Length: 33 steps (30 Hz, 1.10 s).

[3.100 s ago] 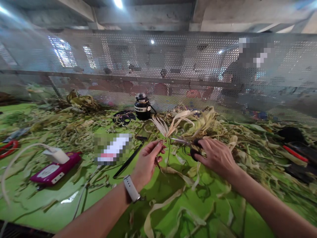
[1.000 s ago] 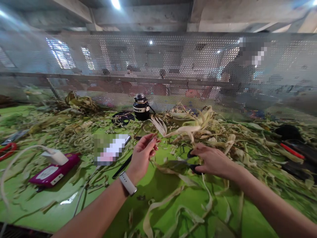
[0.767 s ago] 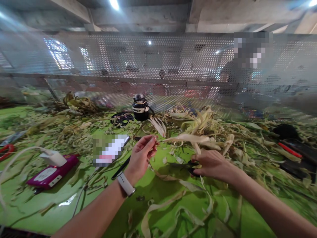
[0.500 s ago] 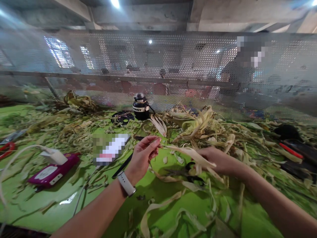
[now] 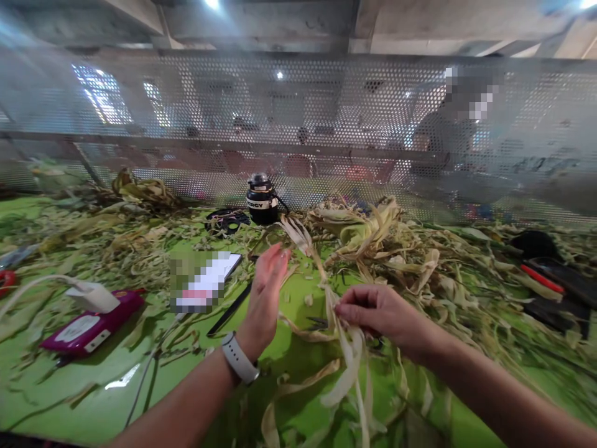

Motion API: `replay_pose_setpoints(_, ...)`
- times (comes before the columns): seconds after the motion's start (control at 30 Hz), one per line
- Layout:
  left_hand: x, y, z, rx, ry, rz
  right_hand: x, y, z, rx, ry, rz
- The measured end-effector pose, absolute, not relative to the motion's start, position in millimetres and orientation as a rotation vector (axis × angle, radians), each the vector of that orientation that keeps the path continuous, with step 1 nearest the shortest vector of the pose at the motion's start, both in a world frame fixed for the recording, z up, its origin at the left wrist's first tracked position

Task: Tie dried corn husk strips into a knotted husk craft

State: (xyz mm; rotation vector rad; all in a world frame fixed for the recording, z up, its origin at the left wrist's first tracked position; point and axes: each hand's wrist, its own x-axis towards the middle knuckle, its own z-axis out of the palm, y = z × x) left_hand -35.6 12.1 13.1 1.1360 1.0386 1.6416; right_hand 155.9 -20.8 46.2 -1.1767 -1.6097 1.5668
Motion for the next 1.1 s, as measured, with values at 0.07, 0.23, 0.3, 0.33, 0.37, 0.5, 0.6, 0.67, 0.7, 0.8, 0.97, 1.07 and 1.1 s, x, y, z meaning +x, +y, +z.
replay_pose_setpoints(0.07, -36, 14, 11, 1.088, 1.087, 1.748, 158, -16, 45, -1.187, -1.487, 1.541)
replay_pose_setpoints(0.23, -28, 4, 14, 1.154, 0.828, 1.243, 155, -15, 45, -1.195, -1.425, 1.545)
replay_pose_setpoints(0.3, -23, -2, 18, 1.180, 0.759, 1.091, 152, -17, 43, -1.171, -1.504, 1.531)
replay_pose_setpoints(0.33, -21, -4, 19, 1.202, 0.759, 1.066, 150, -18, 41, -1.154, -1.545, 1.513)
replay_pose_setpoints(0.37, -20, -5, 20, 1.225, 0.775, 1.056, 149, -19, 40, -1.141, -1.584, 1.484)
replay_pose_setpoints(0.5, -23, -3, 19, 1.241, 0.845, 1.022, 152, -18, 38, -1.168, -1.737, 1.300)
replay_pose_setpoints(0.6, -26, -1, 19, 1.155, 0.827, 0.974, 157, -15, 42, -1.192, -1.837, 1.262)
replay_pose_setpoints(0.67, -26, -2, 20, 1.104, 0.812, 0.957, 159, -14, 46, -1.196, -1.879, 1.281)
replay_pose_setpoints(0.7, -26, -3, 21, 1.079, 0.803, 0.951, 159, -15, 47, -1.197, -1.895, 1.286)
replay_pose_setpoints(0.8, -25, -6, 21, 1.011, 0.757, 0.906, 158, -15, 47, -1.182, -1.949, 1.262)
replay_pose_setpoints(0.97, -26, -3, 18, 1.020, 0.686, 0.961, 157, -13, 42, -1.157, -1.806, 1.255)
replay_pose_setpoints(1.07, -27, -1, 17, 1.074, 0.696, 0.992, 162, -11, 48, -1.129, -1.659, 1.389)
replay_pose_setpoints(1.1, -27, 0, 16, 1.088, 0.705, 0.990, 164, -11, 53, -1.132, -1.641, 1.396)
